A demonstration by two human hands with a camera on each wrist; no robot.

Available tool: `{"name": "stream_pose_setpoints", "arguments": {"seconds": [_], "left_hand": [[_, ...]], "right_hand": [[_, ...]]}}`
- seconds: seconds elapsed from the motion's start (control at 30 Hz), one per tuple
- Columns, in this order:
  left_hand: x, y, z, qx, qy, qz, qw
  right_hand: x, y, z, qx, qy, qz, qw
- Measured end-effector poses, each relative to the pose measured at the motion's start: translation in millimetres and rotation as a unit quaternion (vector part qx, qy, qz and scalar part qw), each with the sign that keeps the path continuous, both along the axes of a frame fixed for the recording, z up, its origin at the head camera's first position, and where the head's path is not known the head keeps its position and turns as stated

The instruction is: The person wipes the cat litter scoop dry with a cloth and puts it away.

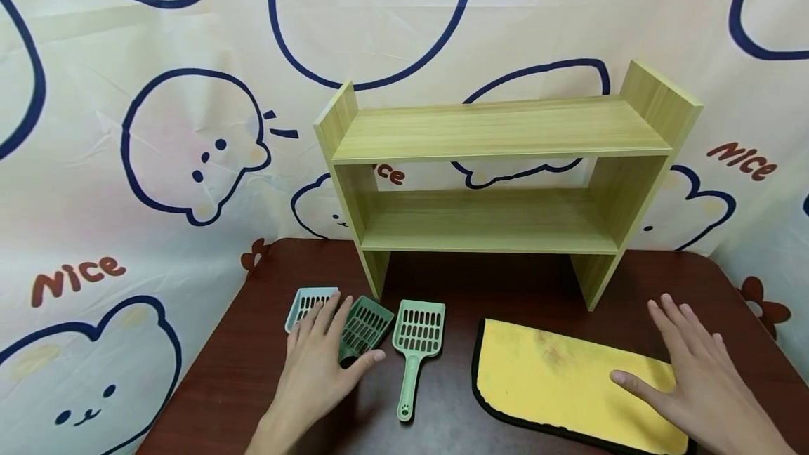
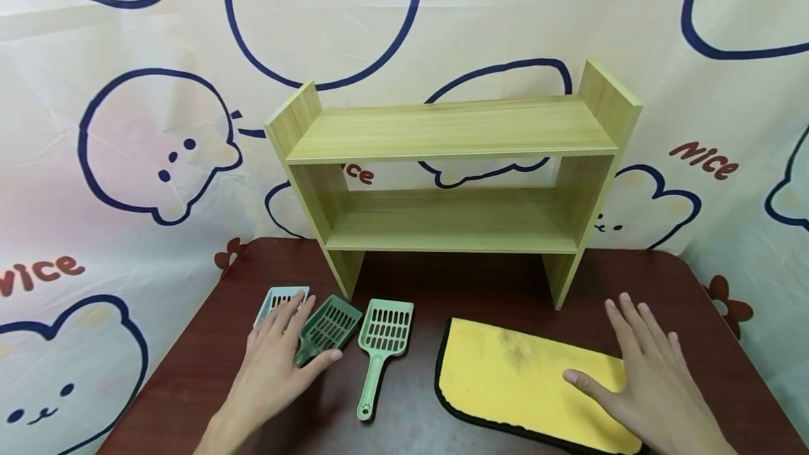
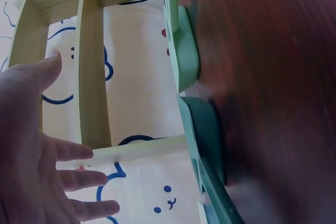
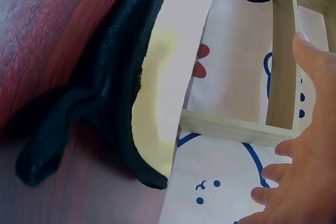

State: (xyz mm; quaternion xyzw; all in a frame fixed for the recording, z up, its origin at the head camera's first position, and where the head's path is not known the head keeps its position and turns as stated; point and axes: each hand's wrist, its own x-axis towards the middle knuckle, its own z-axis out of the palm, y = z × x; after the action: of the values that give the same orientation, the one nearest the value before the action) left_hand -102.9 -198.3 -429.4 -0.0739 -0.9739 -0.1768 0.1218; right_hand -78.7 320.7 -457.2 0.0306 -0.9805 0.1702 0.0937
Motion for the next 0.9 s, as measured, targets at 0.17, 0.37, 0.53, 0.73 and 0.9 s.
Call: {"name": "stream_pose_setpoints", "arguments": {"seconds": [0.17,0.37,0.53,0.73,0.9], "left_hand": [[1.7,7.6,-3.8,0.024,0.024,-0.030,0.9990],[4.9,16.2,-8.2,0.058,0.030,-0.048,0.9967],[7.5,21.2,-10.8,0.070,0.033,-0.053,0.9956],[8.8,25.2,-12.9,0.080,0.011,-0.056,0.9951],[11.0,29.0,-13.4,0.091,-0.014,-0.051,0.9945]], "right_hand": [[-2.8,-5,-1.1,-0.022,0.002,0.019,0.9996],[-7.3,-10,-1.7,-0.040,-0.024,0.022,0.9987],[-9.2,-11,1.7,-0.045,-0.047,0.020,0.9977],[-12.2,-12,3.2,-0.041,-0.059,0.025,0.9971],[-13.9,-11,0.7,-0.046,-0.072,0.040,0.9956]]}}
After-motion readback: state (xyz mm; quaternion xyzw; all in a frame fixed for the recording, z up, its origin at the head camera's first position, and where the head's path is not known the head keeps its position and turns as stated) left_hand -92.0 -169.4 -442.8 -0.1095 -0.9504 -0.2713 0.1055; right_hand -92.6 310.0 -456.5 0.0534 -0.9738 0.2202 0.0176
